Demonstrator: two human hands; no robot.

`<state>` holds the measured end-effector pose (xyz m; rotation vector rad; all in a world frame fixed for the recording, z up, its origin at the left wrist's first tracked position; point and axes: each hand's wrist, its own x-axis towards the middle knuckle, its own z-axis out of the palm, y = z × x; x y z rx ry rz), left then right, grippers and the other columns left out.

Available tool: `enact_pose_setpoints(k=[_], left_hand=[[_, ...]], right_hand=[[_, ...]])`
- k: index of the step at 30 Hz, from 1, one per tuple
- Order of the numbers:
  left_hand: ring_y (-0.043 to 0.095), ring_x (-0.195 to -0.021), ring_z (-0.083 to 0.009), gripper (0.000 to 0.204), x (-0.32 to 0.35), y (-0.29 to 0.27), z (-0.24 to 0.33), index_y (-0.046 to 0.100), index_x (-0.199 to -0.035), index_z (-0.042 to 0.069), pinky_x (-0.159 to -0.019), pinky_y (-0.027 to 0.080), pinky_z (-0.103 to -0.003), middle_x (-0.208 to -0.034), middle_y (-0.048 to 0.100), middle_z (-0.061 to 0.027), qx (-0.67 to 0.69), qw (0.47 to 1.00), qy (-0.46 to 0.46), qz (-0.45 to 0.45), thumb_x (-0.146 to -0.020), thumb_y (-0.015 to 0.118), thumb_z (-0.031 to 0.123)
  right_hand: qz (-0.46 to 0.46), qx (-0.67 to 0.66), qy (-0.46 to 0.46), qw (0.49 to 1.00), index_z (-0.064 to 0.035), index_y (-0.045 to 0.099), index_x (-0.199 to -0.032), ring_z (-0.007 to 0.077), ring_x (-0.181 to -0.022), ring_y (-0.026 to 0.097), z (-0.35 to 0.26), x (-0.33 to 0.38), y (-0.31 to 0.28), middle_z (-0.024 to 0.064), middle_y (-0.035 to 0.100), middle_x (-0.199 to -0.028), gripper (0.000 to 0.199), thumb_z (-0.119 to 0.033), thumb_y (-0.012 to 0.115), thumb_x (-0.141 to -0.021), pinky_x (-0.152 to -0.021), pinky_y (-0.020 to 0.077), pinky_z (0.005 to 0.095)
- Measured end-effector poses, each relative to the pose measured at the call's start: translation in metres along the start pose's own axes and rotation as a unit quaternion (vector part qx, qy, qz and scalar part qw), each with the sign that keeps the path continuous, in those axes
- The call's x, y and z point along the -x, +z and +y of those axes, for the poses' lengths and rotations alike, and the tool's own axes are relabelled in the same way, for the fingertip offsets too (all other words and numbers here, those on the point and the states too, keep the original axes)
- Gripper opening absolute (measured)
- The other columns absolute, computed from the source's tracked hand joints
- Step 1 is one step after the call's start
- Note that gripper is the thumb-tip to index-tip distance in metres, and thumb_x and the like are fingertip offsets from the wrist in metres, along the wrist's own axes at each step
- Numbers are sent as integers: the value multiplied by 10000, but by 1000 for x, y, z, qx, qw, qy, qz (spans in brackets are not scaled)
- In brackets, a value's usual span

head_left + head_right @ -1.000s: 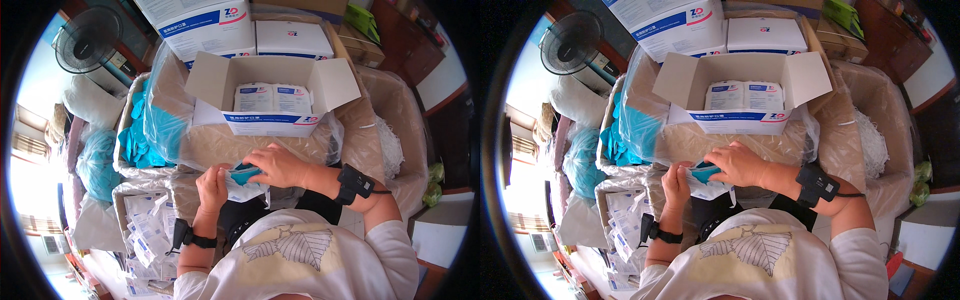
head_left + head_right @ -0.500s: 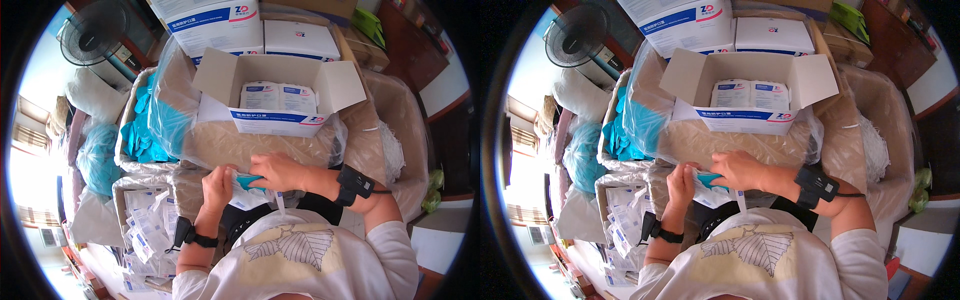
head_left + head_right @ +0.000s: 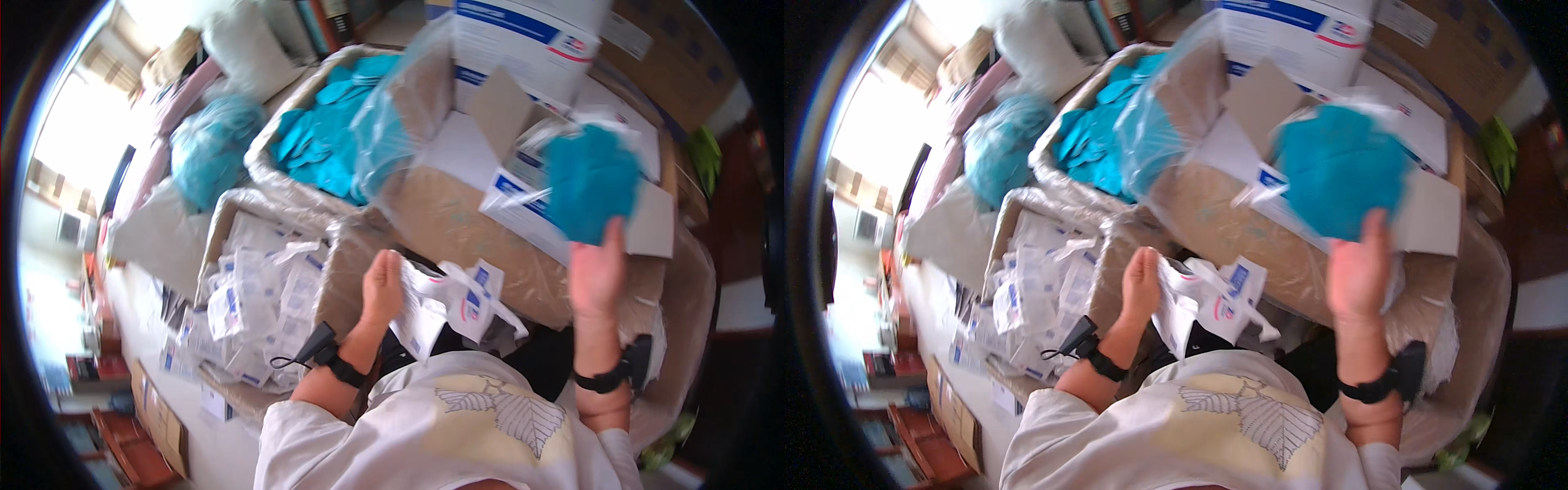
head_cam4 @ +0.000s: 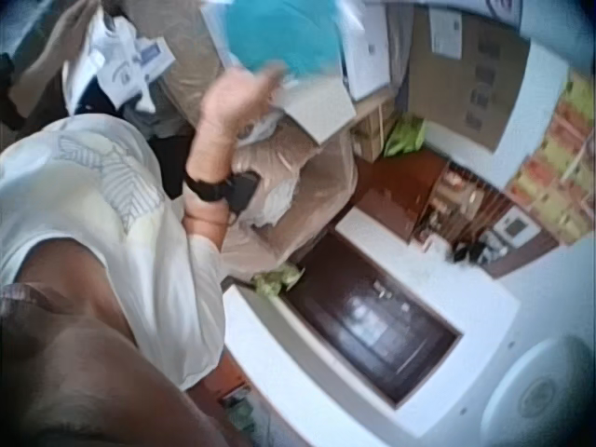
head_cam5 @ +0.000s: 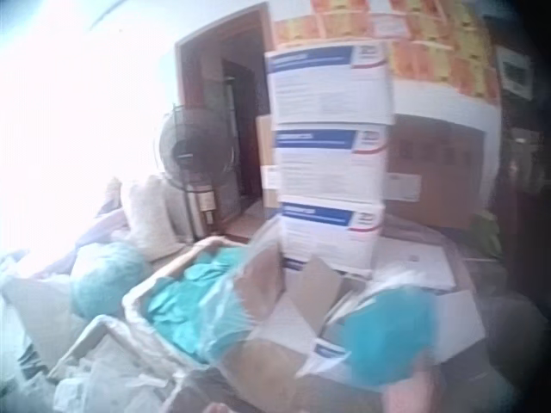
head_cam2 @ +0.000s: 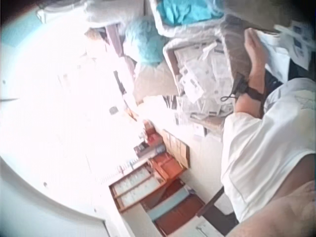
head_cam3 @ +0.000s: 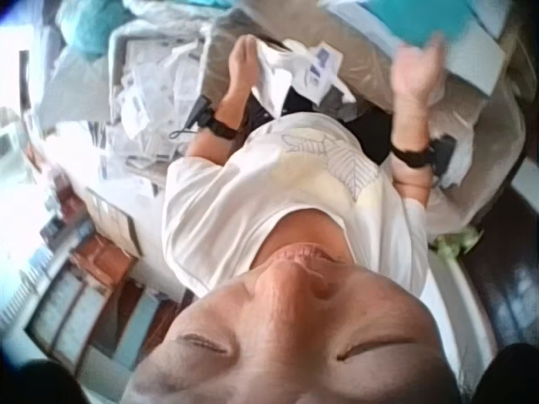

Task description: The person is seen taking masks out of small individual packages and putting them into a larger box.

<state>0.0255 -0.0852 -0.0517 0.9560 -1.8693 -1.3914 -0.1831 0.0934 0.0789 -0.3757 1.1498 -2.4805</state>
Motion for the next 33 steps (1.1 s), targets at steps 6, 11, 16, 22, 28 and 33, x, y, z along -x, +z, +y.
enact_pose_setpoints(k=[6, 11, 16, 22, 28, 33], left_hand=[[417, -680, -149, 331, -55, -177, -26, 515, -830, -18, -638, 377, -317, -748, 505, -115, -138, 943, 0, 301, -939, 381, 264], [434, -1122, -332, 441, -71, -258, -101, 472, -1188, 5, -956, 322, -391, -1205, 480, -189, -441, 839, 60, 313, -842, 549, 268], [515, -1013, -175, 390, -46, -68, 66, 502, -1161, -19, -882, 390, -294, -1117, 557, -99, 97, 977, 22, -191, -898, 461, 266], [474, -1091, -171, 366, 10, 68, 110, 436, -1207, 10, -899, 396, -320, -1170, 516, -70, 389, 879, -53, -271, -933, 416, 252], [542, -955, -155, 323, 38, 107, 115, 493, -1131, 29, -817, 443, -304, -1087, 552, -64, 387, 889, -111, -215, -896, 511, 251], [553, -797, -128, 251, 19, 96, 119, 558, -1041, 9, -711, 434, -246, -922, 606, -63, 175, 938, 15, -299, -877, 547, 198]], right_hand=[[-41, -4, 49, 998, -76, 365, -1282, 189, -1121, 463, -32, 0, -3, 49, 458, -1261, 463, -371, 388, -925, -953, 354, 340], [-61, 45, 82, 994, -51, 398, -1250, 183, -1105, 478, -9, -1, -5, 70, 468, -1241, 434, -330, 428, -919, -933, 388, 356], [-48, 88, 103, 990, -55, 455, -1187, 127, -1003, 512, 21, 16, 4, 44, 530, -1121, 386, -324, 464, -910, -858, 432, 308], [-5, 158, 151, 976, -34, 532, -1054, 89, -794, 562, 25, 57, -1, 21, 585, -929, 366, -362, 466, -905, -662, 472, 225], [-58, 316, 109, 941, -26, 589, -877, 96, -664, 558, 26, 78, -54, 53, 602, -742, 294, -316, 537, -874, -581, 463, 259], [-109, 549, 53, 827, -3, 583, -900, 172, -687, 576, -35, 76, -74, 89, 602, -764, 210, -155, 649, -770, -612, 445, 298]])
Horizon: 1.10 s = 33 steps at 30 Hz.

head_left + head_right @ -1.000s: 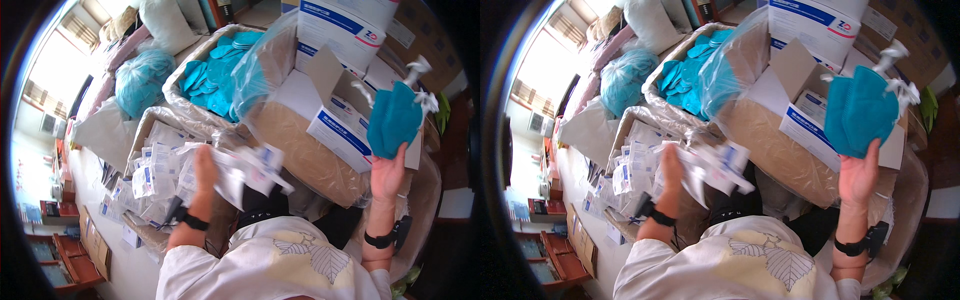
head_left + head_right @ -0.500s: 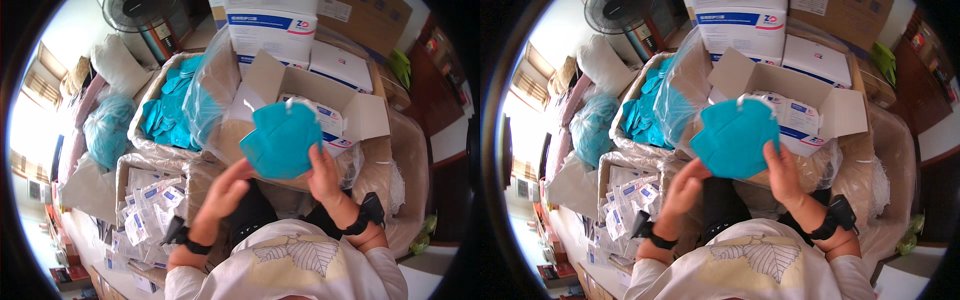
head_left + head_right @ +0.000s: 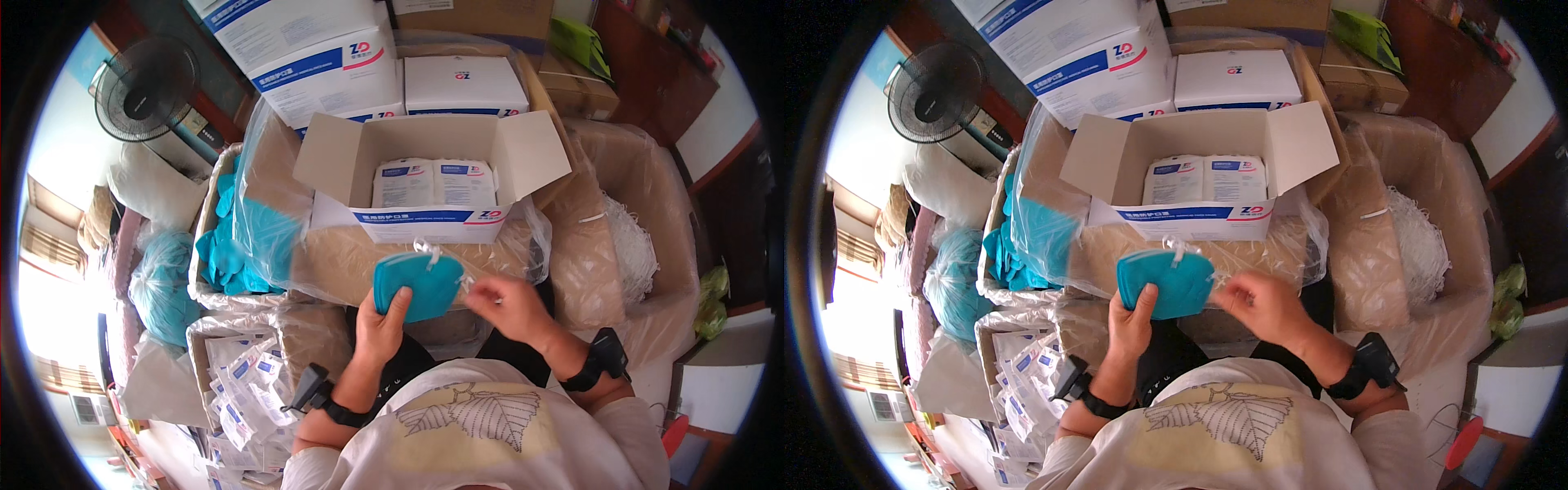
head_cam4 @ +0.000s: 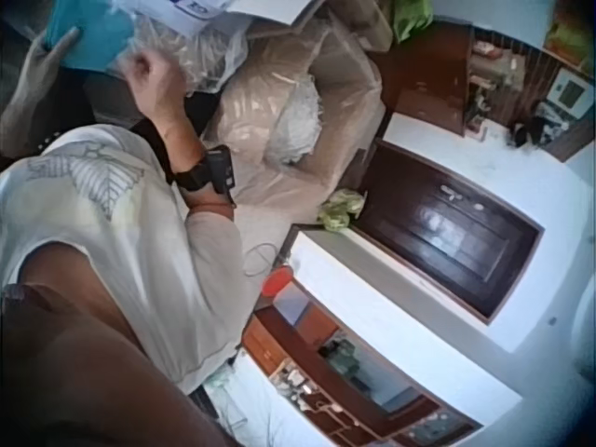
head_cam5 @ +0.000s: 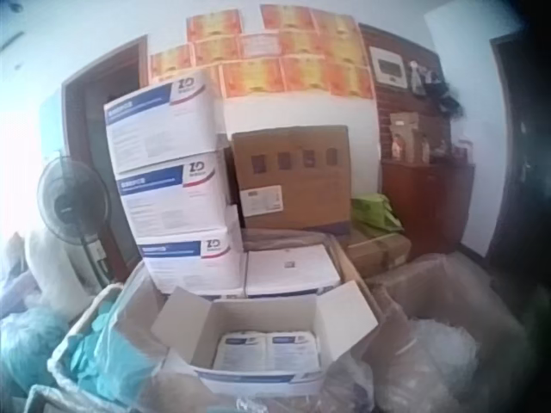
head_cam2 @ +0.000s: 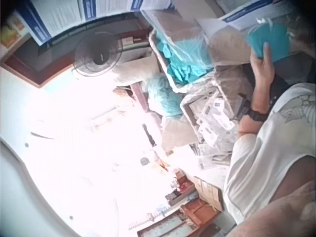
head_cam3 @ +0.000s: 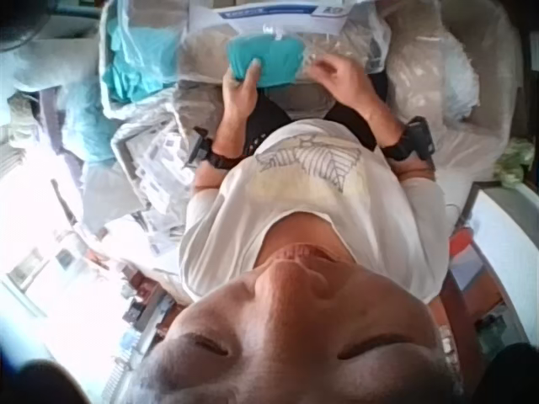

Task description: The person is seen taking masks out of small individual packages and putting them into a larger box.

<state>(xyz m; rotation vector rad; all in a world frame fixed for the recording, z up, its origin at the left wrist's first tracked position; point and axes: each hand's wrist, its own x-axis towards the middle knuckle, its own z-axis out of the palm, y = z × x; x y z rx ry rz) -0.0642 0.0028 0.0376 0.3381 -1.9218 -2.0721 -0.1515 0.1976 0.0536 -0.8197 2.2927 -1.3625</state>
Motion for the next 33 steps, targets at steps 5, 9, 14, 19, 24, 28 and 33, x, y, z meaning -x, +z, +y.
enact_pose_setpoints(k=[5, 9, 14, 19, 24, 28, 33], left_hand=[[601, -779, -307, 298, -8, -3, 37, 541, -1109, 43, -695, 469, -328, -952, 592, -172, -320, 933, 97, -135, -820, 573, 107], [568, -956, -349, 365, -13, 6, 50, 511, -1172, 53, -797, 458, -356, -1083, 559, -195, -371, 908, 148, -126, -813, 565, 88], [520, -1063, -350, 383, -18, 3, 51, 472, -1215, 35, -864, 427, -349, -1167, 521, -197, -355, 925, 93, -98, -839, 524, 88], [554, -1032, -292, 355, -27, -6, 52, 462, -1205, -12, -868, 423, -334, -1132, 552, -185, -352, 924, 88, -119, -877, 482, 121], [549, -884, -145, 305, -42, -41, 71, 518, -1126, -27, -789, 446, -270, -983, 594, -82, -234, 971, 33, 19, -918, 452, 186], [545, -906, -150, 332, -50, -73, 63, 491, -1158, -17, -799, 432, -261, -996, 585, -75, -137, 987, 36, 73, -912, 473, 206], [488, -872, -98, 271, -50, -81, 49, 492, -1094, 30, -765, 403, -221, -931, 541, -32, -131, 984, -23, 122, -902, 504, 220]], right_hand=[[104, 72, -292, 948, -78, 536, -962, 263, -838, 531, -25, -25, -21, 68, 562, -919, 304, -174, 686, -715, -735, 410, 354], [31, 54, -260, 964, -87, 525, -953, 236, -783, 531, -18, -34, -8, 56, 563, -864, 303, -188, 687, -718, -706, 378, 347], [4, -13, -241, 970, -90, 466, -1148, 234, -778, 533, -10, -37, 7, 57, 568, -833, 519, -204, 705, -701, -734, 381, 360], [-177, -78, -47, 980, -95, 309, -1322, 312, -758, 588, -16, -37, 10, 146, 598, -809, 644, -227, 633, -781, -708, 446, 391], [-382, -66, -35, 921, -81, 335, -1321, 207, -732, 585, 41, -36, 17, 136, 585, -880, 559, -236, 570, -838, -638, 467, 326], [-285, -335, 98, 892, -78, 510, -1194, 89, -791, 532, 17, -70, -49, 36, 578, -945, 360, -280, 493, -896, -553, 463, 208], [-62, -196, 85, 975, -17, 588, -878, 61, -576, 516, -6, -165, -72, 40, 599, -810, 281, -276, 478, -891, -460, 405, 199]])
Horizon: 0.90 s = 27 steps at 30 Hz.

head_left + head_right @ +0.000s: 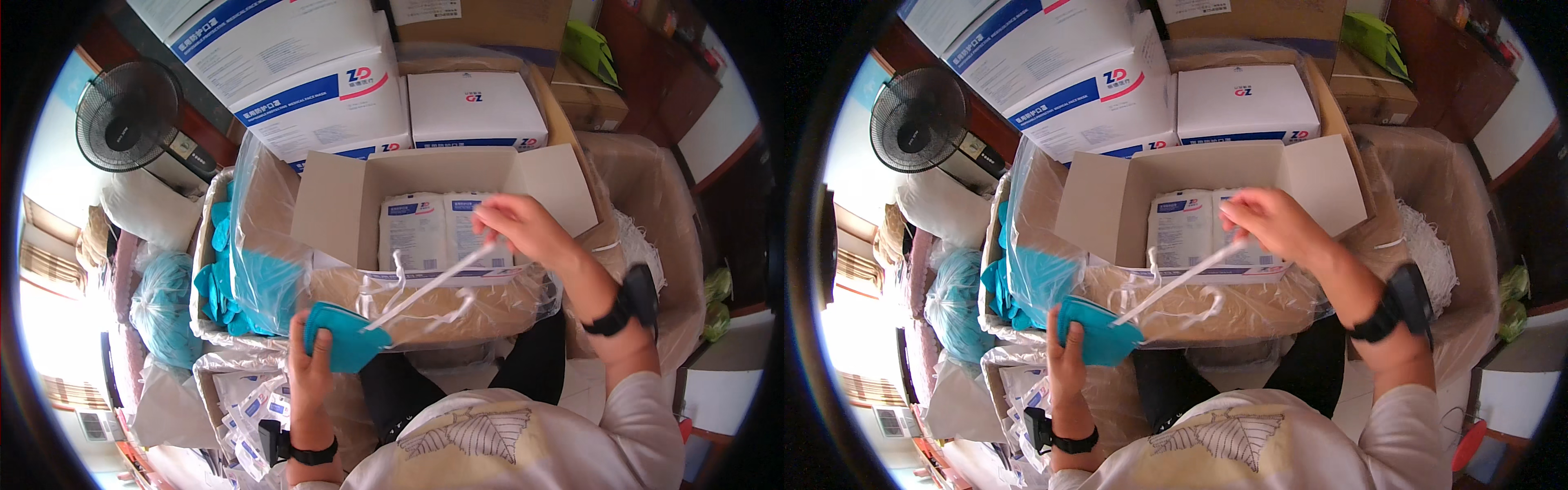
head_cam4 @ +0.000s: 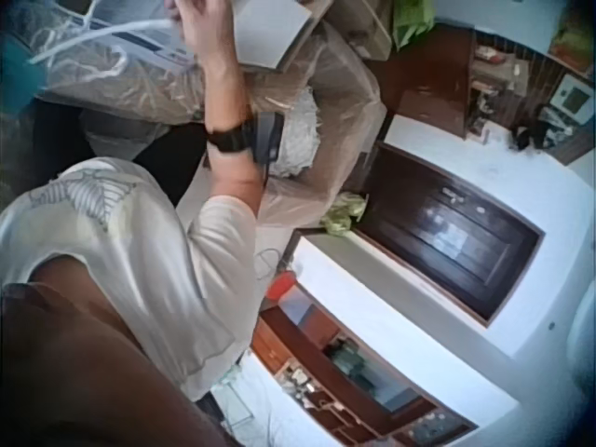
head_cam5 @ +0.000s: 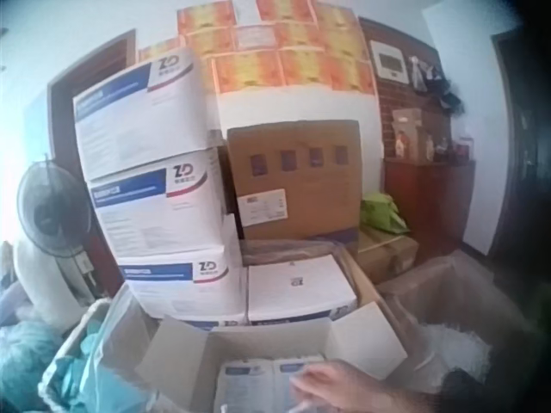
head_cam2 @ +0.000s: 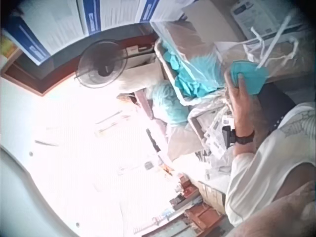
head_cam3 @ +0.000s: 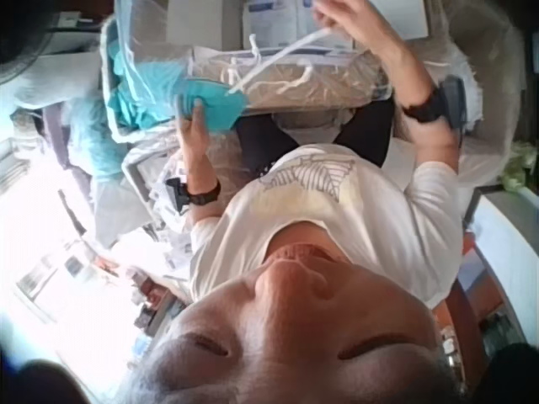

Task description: The person is seen taking masks out of small individual packages and putting them into a larger box.

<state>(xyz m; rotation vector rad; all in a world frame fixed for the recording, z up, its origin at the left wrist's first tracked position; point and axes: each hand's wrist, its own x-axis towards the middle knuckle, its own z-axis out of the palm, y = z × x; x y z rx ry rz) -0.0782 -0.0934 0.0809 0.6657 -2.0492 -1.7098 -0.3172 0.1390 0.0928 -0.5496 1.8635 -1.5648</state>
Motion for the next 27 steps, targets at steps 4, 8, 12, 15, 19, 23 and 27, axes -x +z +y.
enact_pose_setpoints(k=[4, 8, 12, 15, 19, 23, 27], left_hand=[[472, -812, -83, 188, -2, -6, -10, 515, -981, 25, -713, 397, -217, -878, 528, -15, -25, 998, 1, -56, -883, 534, 185], [482, -784, -81, 137, -3, -21, -28, 549, -934, 18, -696, 395, -205, -854, 541, -9, -9, 998, 14, -68, -854, 567, 128], [488, -764, -80, 129, 5, -37, -36, 552, -947, 22, -684, 398, -208, -838, 551, -13, 36, 993, -69, -88, -847, 571, 102], [497, -732, -80, 132, 6, -29, -37, 549, -962, 26, -661, 411, -217, -804, 564, -7, 58, 997, -43, -36, -845, 567, 85], [528, -743, -98, 135, 5, -35, -46, 541, -972, 29, -666, 431, -237, -822, 589, -29, 7, 995, -30, -96, -843, 554, 65], [562, -694, -143, 127, 5, -20, -45, 541, -946, 24, -644, 440, -257, -781, 597, -82, -36, 981, 39, -188, -823, 535, 51], [586, -606, -208, 178, 16, 1, -52, 568, -911, 20, -591, 456, -291, -681, 583, -123, -88, 969, 53, -225, -770, 464, 53]], right_hand=[[-72, 383, 133, 911, -7, 595, -792, 116, -543, 543, 42, -104, 11, 71, 593, -708, 350, -351, 550, -841, -477, 435, 224], [-3, 368, 235, 900, 15, 597, -701, 179, -482, 546, 74, -141, 30, 107, 586, -604, 452, -420, 557, -816, -442, 437, 300], [65, 172, 235, 955, -21, 569, -791, 116, -504, 484, 93, -154, 39, 30, 524, -633, 281, -297, 614, -814, -404, 394, 235], [44, 106, 189, 975, -16, 547, -800, 126, -483, 450, 86, -151, 43, 34, 497, -592, 266, -276, 596, -823, -419, 372, 279], [79, 240, -129, 959, -28, 491, -771, 80, -603, 430, 22, -113, 30, 6, 472, -646, 220, -219, 562, -852, -532, 362, 223], [131, 45, -217, 966, -55, 483, -826, 50, -684, 461, -46, -40, 7, -26, 505, -739, 136, -173, 524, -881, -607, 387, 199], [145, -168, -177, 959, -86, 488, -898, 33, -735, 490, -56, 42, 6, -30, 533, -812, 116, -188, 537, -877, -639, 409, 201]])
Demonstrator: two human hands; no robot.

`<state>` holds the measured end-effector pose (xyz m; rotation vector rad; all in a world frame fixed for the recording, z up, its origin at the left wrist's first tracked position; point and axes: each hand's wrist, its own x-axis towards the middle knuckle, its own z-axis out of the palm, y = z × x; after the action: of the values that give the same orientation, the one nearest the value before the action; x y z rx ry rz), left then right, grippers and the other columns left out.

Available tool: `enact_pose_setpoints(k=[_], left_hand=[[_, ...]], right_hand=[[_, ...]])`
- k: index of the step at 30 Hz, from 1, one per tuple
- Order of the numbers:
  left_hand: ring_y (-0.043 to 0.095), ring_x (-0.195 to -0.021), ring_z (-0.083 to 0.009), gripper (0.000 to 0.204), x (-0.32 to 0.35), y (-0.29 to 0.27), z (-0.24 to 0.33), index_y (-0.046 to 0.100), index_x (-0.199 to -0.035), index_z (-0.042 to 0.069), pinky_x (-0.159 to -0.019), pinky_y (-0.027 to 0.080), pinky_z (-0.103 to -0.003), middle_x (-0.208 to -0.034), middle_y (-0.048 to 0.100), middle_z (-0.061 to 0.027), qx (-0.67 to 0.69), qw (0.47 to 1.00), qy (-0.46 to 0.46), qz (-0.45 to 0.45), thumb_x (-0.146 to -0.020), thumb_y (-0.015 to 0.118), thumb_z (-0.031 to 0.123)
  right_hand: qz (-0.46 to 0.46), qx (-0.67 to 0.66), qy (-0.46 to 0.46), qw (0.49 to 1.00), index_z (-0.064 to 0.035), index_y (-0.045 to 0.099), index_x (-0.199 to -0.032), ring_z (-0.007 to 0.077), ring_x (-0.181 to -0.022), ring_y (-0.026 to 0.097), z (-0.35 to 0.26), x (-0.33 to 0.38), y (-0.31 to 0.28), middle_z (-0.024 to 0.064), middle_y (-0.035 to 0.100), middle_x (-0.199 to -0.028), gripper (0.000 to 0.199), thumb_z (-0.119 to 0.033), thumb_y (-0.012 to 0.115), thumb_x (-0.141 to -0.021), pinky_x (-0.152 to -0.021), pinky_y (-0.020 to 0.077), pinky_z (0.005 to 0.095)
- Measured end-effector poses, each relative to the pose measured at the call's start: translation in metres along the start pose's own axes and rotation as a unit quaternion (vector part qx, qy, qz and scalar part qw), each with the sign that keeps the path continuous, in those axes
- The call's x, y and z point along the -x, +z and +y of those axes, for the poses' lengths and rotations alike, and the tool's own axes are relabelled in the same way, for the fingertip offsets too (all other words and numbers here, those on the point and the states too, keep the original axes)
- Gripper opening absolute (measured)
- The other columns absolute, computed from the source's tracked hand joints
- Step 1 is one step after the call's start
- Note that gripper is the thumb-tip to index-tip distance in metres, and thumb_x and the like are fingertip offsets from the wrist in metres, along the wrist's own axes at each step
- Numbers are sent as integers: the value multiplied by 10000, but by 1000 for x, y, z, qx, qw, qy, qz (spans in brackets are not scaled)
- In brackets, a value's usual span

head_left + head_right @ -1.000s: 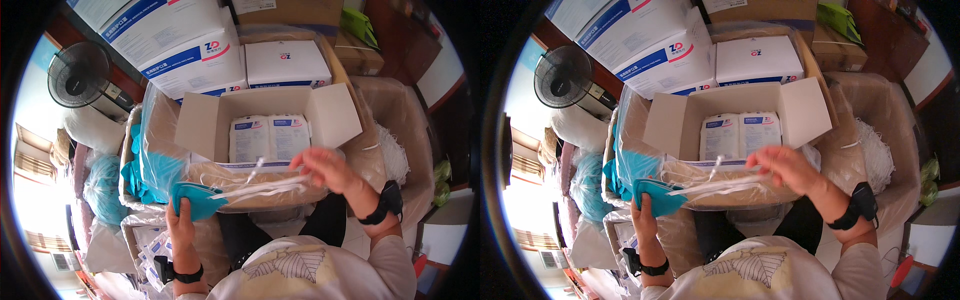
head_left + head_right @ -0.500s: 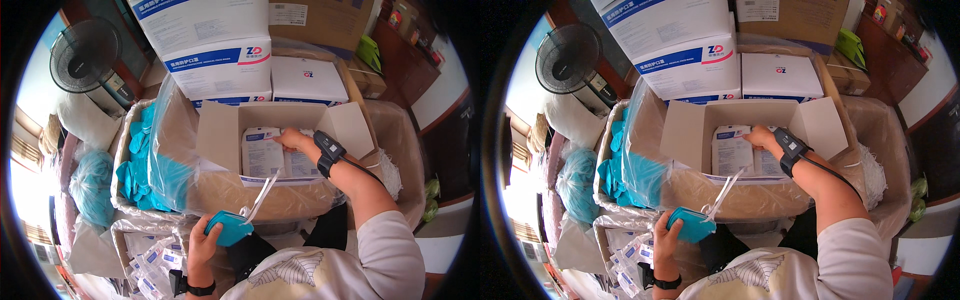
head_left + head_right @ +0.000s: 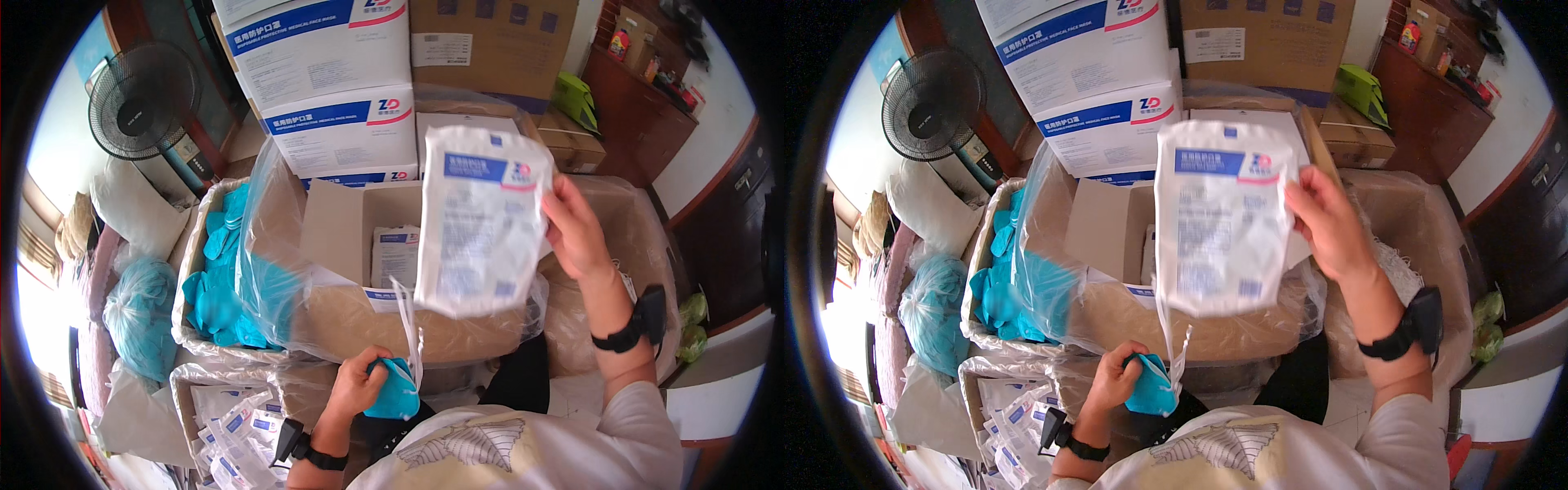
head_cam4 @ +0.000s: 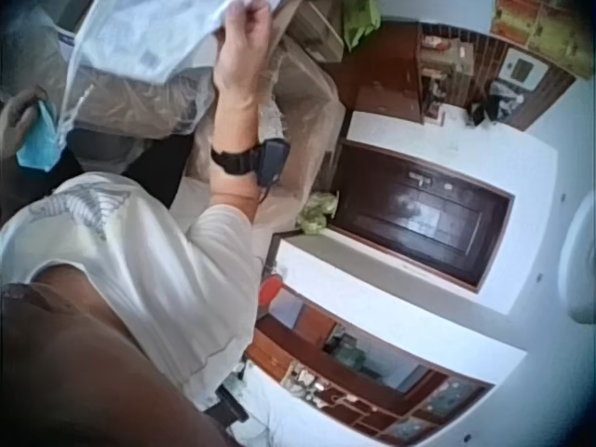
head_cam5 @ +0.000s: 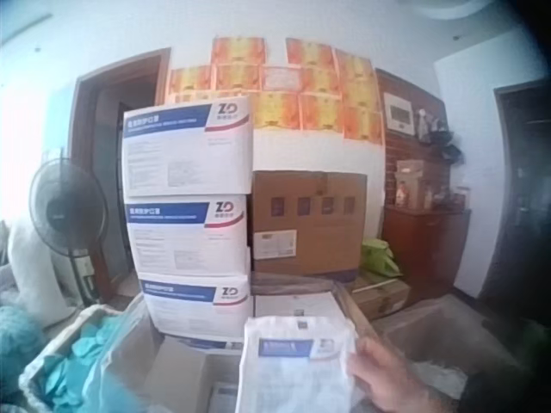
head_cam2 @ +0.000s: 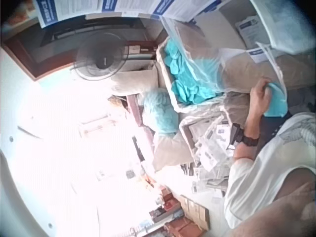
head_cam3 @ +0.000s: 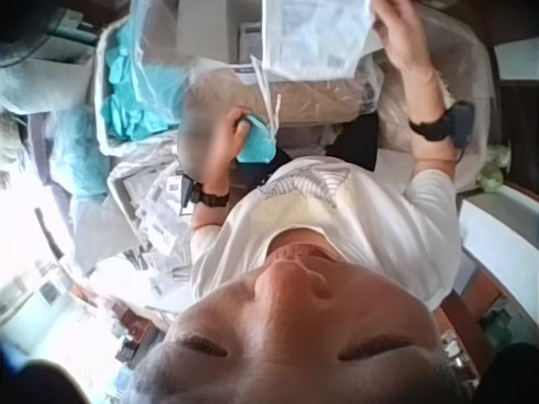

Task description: The person is seen taking masks out of small individual packages and putting them into a larger box.

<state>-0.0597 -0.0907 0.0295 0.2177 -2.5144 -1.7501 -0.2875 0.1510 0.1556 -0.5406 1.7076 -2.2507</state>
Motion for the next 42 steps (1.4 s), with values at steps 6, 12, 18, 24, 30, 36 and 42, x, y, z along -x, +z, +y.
enact_pose_setpoints(k=[6, 12, 18, 24, 30, 36, 42], left_hand=[[582, -606, -233, 268, -4, 30, 37, 558, -1073, 60, -618, 460, -304, -670, 586, -129, -20, 994, 105, -37, -848, 497, 193], [440, -561, -114, 549, -16, 26, 94, 373, -1317, 93, -583, 414, -262, -587, 498, -61, 29, 982, 94, -159, -870, 514, 380], [570, -700, -124, 534, -18, 49, 125, 398, -1294, 76, -651, 462, -273, -803, 627, -106, -49, 982, 45, -179, -863, 530, 363], [608, -677, -252, 303, -22, 72, 96, 587, -1028, 83, -626, 475, -328, -762, 624, -144, -94, 988, 33, -114, -872, 506, 330], [586, -594, -319, 253, -4, 75, 110, 605, -827, 131, -526, 459, -405, -631, 600, -110, -407, 891, 128, -153, -848, 484, 352], [590, -593, -269, 267, -12, 67, 89, 615, -839, 120, -554, 464, -343, -667, 609, -127, -261, 935, 101, -219, -884, 461, 334], [533, -606, -84, 377, -22, 28, 7, 598, -808, 36, -549, 430, -238, -667, 584, -4, 76, 991, -93, 50, -928, 416, 344]], right_hand=[[-29, -70, 71, 995, -89, 483, -911, 40, -774, 484, 41, 100, -32, -28, 537, -871, 115, -181, 541, -873, -665, 390, 185], [-14, 55, -46, 997, -70, 469, -875, 44, -755, 473, 61, 159, -53, -19, 536, -847, 72, -101, 534, -873, -698, 387, 187], [31, 58, -43, 997, -56, 471, -880, 44, -771, 469, 83, 191, -52, -16, 524, -866, 72, -90, 534, -872, -715, 387, 191], [-92, 3, 112, 990, -32, 467, -1163, 156, -957, 531, 112, 202, -64, 57, 559, -1036, 336, -111, 568, -853, -839, 416, 291], [-257, 433, -36, 863, -43, 550, -1056, 266, -890, 575, 25, 154, -25, 118, 593, -991, 329, -288, 560, -837, -738, 456, 361], [-391, 558, -207, 703, -86, 583, -708, 239, -767, 574, 46, 134, -3, 42, 593, -751, 237, -281, 521, -827, -609, 456, 367], [-391, 514, -401, 649, -118, 514, -637, 142, -628, 510, 25, 160, 26, -9, 486, -636, 213, -275, 583, -763, -527, 408, 276]])
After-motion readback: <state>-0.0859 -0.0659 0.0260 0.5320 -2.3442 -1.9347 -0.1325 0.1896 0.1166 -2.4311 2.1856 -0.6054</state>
